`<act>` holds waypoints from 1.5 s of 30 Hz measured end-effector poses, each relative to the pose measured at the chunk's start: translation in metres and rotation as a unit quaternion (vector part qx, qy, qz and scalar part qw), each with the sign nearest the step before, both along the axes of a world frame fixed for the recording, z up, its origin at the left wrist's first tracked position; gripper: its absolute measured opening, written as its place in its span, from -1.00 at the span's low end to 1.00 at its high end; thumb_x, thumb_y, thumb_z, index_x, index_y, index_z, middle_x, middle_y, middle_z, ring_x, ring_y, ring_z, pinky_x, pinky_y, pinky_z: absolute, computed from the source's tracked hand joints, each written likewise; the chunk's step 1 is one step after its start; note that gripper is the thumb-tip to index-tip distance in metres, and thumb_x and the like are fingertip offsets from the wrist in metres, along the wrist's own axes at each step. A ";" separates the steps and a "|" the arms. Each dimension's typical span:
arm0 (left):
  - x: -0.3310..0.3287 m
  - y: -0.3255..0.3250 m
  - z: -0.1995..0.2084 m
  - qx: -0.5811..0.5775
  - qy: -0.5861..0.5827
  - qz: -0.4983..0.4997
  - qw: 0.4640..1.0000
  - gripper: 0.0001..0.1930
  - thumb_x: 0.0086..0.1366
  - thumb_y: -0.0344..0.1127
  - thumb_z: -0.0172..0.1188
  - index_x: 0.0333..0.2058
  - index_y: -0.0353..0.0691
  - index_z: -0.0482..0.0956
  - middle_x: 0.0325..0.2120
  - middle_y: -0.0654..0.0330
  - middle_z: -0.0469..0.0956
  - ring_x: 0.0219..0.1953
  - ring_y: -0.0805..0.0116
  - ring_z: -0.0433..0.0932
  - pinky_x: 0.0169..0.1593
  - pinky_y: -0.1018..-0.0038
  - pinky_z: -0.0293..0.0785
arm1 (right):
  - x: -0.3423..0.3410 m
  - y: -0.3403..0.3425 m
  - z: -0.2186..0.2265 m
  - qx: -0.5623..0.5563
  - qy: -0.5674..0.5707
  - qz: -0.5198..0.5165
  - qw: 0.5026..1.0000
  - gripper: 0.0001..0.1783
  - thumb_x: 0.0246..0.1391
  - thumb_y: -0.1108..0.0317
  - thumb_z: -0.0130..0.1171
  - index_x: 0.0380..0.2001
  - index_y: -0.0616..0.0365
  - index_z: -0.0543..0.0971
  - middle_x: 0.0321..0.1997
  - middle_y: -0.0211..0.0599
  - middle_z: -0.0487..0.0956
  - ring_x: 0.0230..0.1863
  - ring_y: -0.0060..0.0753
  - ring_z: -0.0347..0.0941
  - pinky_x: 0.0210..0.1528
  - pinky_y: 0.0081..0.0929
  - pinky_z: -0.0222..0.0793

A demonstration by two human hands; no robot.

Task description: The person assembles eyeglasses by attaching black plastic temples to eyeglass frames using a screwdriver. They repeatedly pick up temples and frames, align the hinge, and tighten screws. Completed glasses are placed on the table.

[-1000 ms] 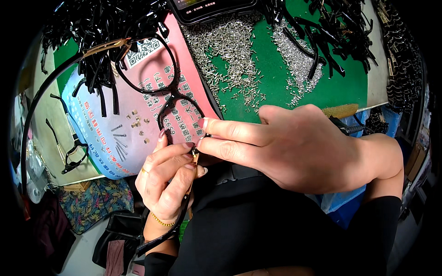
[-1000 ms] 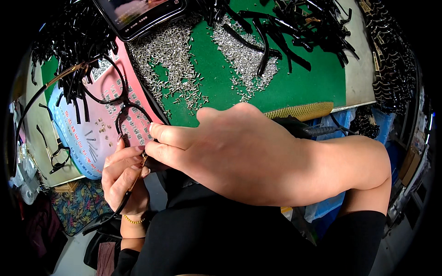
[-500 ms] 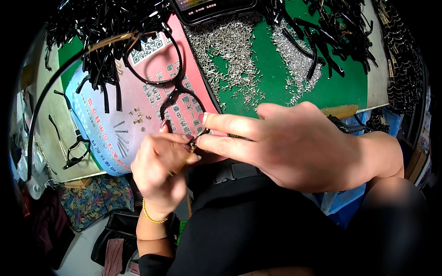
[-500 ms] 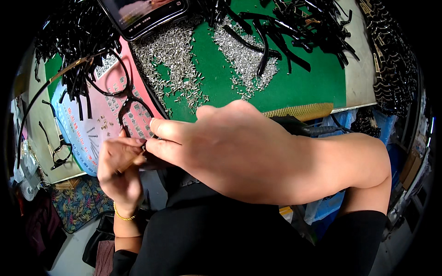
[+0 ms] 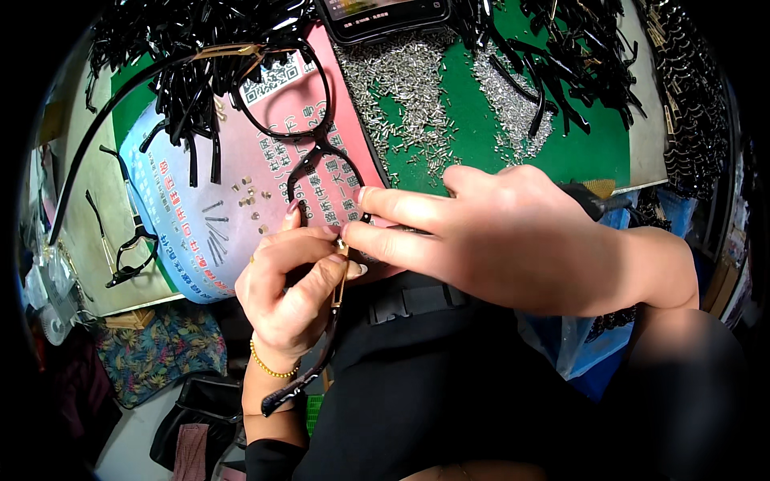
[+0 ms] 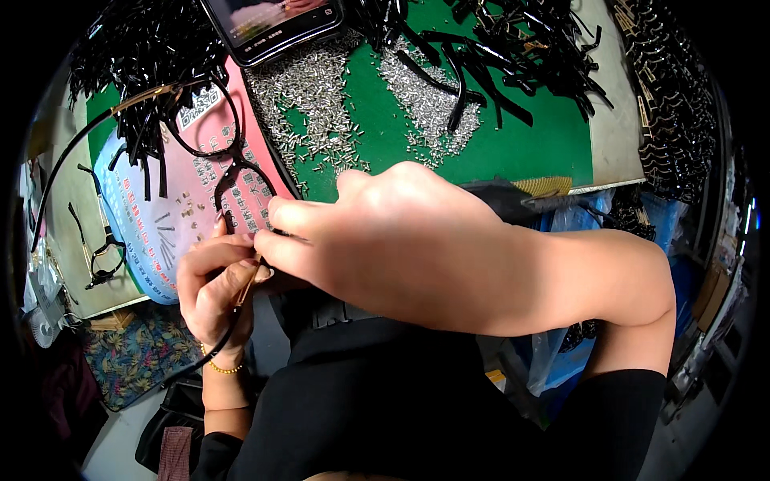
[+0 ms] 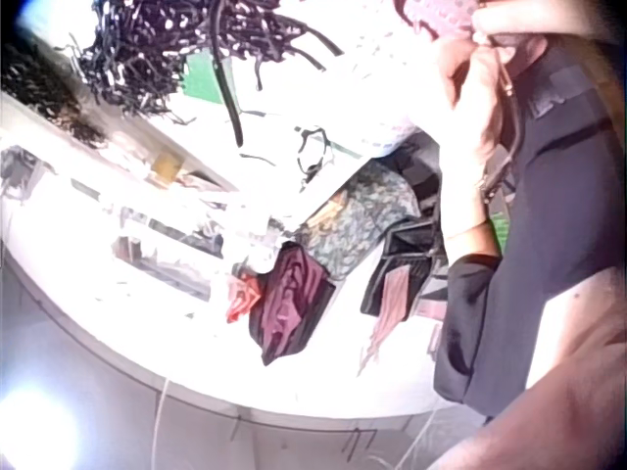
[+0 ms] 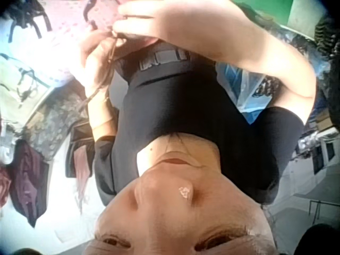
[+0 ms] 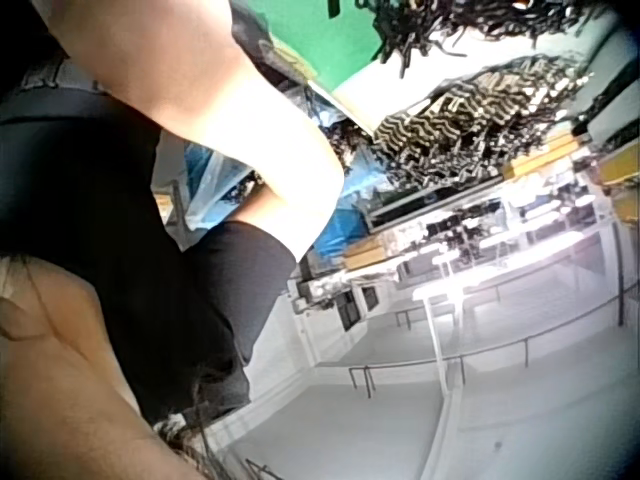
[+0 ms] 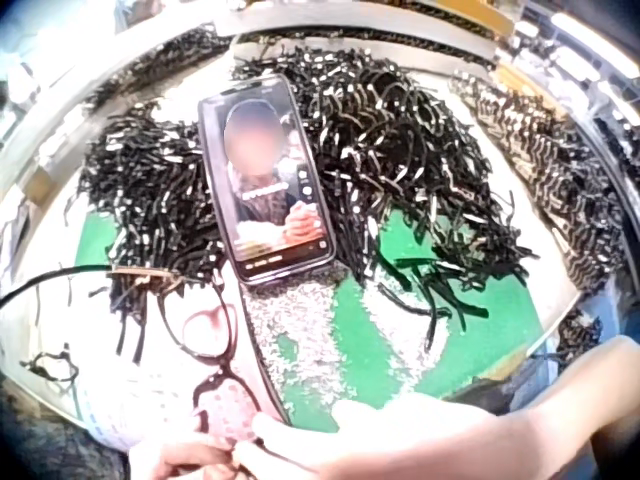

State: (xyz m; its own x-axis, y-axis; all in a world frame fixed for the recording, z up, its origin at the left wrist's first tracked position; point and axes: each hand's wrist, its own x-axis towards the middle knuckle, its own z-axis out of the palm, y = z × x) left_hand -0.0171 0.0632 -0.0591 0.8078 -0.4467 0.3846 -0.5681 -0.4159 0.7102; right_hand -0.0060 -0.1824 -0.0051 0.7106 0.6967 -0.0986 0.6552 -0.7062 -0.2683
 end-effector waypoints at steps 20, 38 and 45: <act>-0.026 0.042 0.097 -0.139 0.128 0.231 0.954 -0.81 0.24 -0.32 0.37 -0.23 -0.26 0.62 -0.36 0.04 0.70 -0.42 0.09 0.70 -0.24 0.32 0.62 | -0.017 -0.017 0.022 0.286 0.326 -0.288 0.854 -0.70 0.21 0.45 0.19 0.01 0.25 0.56 -0.11 -0.11 0.62 -0.28 -0.27 0.55 -0.18 -0.45 0.47; 0.098 -0.019 0.069 0.138 -0.144 0.044 0.979 -0.66 0.26 -0.58 0.23 0.02 -0.35 0.58 -0.20 0.04 0.62 -0.21 0.18 0.63 -0.09 0.39 0.55 | -0.025 -0.150 -0.006 0.027 -0.072 -0.464 0.882 -0.70 0.29 0.13 0.14 -0.11 0.09 0.40 -0.20 -0.14 0.62 -0.22 0.07 0.60 -0.23 -0.08 0.50; 0.133 -0.208 0.057 0.199 -0.118 -0.160 0.960 -0.87 0.26 -0.42 0.25 -0.23 -0.28 0.64 -0.35 0.04 0.59 -0.26 0.00 0.61 -0.19 0.24 0.54 | -0.031 -0.149 -0.023 0.042 -0.127 -0.420 0.898 -0.76 0.22 0.21 0.23 -0.21 0.10 0.46 -0.35 -0.22 0.53 -0.35 -0.02 0.57 -0.35 -0.12 0.48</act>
State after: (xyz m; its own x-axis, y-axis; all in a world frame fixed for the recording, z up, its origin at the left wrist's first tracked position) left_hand 0.1162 -0.1443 -0.0023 0.5160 -0.8070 0.2871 -0.8376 -0.4053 0.3663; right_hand -0.0370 -0.3316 -0.0278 0.9808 -0.0985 0.1681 -0.0519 -0.9637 -0.2619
